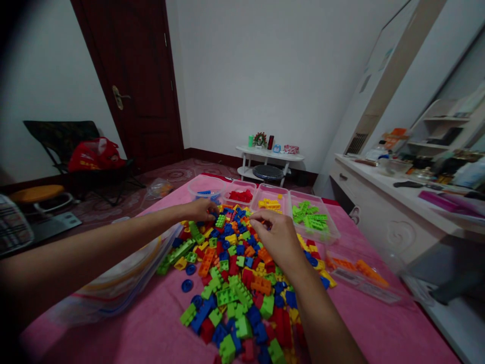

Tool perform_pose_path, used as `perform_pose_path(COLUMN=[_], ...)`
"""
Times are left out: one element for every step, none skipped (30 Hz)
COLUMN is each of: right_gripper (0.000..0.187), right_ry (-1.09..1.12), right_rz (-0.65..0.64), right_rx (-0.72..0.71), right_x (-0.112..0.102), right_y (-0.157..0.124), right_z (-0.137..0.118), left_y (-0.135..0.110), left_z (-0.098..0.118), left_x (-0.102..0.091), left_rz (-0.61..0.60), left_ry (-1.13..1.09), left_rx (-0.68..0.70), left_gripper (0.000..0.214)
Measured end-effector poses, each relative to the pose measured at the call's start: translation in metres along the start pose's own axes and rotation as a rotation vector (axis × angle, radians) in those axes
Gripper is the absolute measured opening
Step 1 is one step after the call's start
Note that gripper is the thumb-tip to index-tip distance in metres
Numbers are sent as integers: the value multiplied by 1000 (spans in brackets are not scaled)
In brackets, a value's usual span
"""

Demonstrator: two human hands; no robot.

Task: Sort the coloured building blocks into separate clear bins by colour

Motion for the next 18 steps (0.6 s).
perform_pose_path(right_gripper=[17,17,17,17,17,17,17,17,17,17,17,16,16,16,16,16,16,16], right_ry=[-1,-2,-4,-7,-7,-8,-9,-11,-15,-21,-28,-33,-36,-37,-38,-39,-39,-38], right_rz=[-1,0,1,1,2,2,-1,-2,-4,-8,-14,-17,-16,-13,-8,-2,3,5], right_rx=[-4,-6,-5,-1,3,5,5,3,-1,-7,-10,-12,-13,-14,-14,-14,-15,-17], right_x=[0,-1,-1,-1,-1,-1,-1,0,0,0,1,1,1,0,0,-1,-1,-1], right_y=[0,0,0,0,0,0,0,0,0,0,0,0,0,0,0,0,0,0], right_z=[0,0,0,1,2,2,3,3,3,3,3,2,2,1,1,0,0,0], left_y=[-1,-1,-2,-2,-2,-1,0,2,5,7,9,10,10,9,8,6,3,1], left_z=[1,3,5,8,10,11,12,11,8,5,1,-3,-6,-8,-9,-9,-8,-5], left_x=[-1,-3,-7,-12,-19,-28,-38,-49,-60,-70,-78,-84,-86,-86,-84,-79,-72,-64], left_rz=[8,23,41,61,88,124,169,235,311,399,491,575,643,684,690,661,602,527], left_ry=[-4,-7,-10,-13,-14,-14,-14,-7,4,19,36,49,59,65,65,64,66,73], left_rx=[18,42,70,98,123,139,144,133,113,85,61,42,31,30,36,44,51,57], left_gripper=[30,30,30,30,31,31,31,30,30,31,35,39,44,46,44,39,32,30])
Point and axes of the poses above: each hand's wrist, its own y-axis towards the middle knuckle, its own x-axis out of the palm, z = x × y, the point moved 2 cm from there along y, towards the middle knuckle, and after that the axes turned 1 degree about -y, right-handed, at the moved point
